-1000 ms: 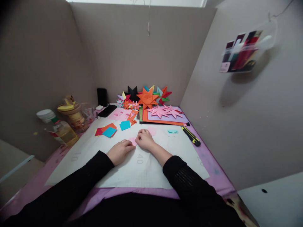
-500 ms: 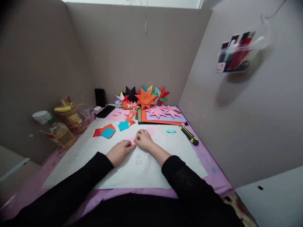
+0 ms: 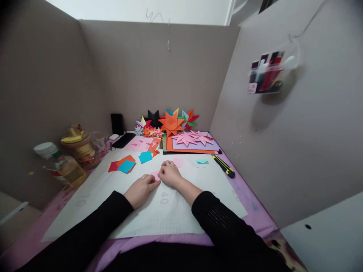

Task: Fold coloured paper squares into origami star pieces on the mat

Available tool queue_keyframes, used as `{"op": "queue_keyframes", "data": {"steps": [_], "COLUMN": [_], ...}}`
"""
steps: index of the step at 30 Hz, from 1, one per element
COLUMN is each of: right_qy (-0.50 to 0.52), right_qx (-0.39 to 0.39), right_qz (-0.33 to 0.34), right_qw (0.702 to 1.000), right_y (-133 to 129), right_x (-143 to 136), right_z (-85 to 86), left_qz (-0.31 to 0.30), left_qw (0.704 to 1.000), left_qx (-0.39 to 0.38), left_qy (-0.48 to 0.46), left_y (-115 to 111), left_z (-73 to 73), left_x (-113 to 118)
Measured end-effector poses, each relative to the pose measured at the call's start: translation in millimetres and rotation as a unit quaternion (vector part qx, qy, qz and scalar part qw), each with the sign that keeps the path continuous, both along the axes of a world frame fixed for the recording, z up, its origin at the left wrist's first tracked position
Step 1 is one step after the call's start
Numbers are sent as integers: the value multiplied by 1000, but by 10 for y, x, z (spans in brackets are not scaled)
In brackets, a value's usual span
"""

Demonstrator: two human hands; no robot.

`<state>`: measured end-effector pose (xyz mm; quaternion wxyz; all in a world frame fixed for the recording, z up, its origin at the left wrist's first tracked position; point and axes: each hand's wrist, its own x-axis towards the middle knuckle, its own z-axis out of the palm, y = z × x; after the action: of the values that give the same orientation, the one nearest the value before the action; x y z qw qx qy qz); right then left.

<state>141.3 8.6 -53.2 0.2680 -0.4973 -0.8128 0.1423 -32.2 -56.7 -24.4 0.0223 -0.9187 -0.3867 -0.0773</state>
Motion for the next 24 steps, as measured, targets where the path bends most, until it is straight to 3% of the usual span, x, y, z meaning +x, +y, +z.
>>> {"op": "queue_keyframes", "data": {"steps": [13, 17, 20, 22, 24], "right_qy": [-11, -7, -20, -7, 23], "right_qx": [62, 29, 10, 24, 48], "right_qz": [-56, -17, -42, -60, -26], "right_qw": [996, 999, 999, 998, 998], "right_y": [-94, -83, -35, -9, -10], "right_x": [19, 66, 91, 109, 141], "right_z": [74, 42, 19, 27, 61], "left_qz": [7, -1, -3, -1, 1], "left_qw": [999, 999, 999, 999, 999], "left_qx": [-29, -28, -27, -28, -30], "left_qy": [-19, -20, -26, -28, -29], "left_y": [-13, 2, 9, 10, 9], "left_z": [42, 37, 33, 31, 29], "left_x": [-9, -14, -15, -17, -20]}}
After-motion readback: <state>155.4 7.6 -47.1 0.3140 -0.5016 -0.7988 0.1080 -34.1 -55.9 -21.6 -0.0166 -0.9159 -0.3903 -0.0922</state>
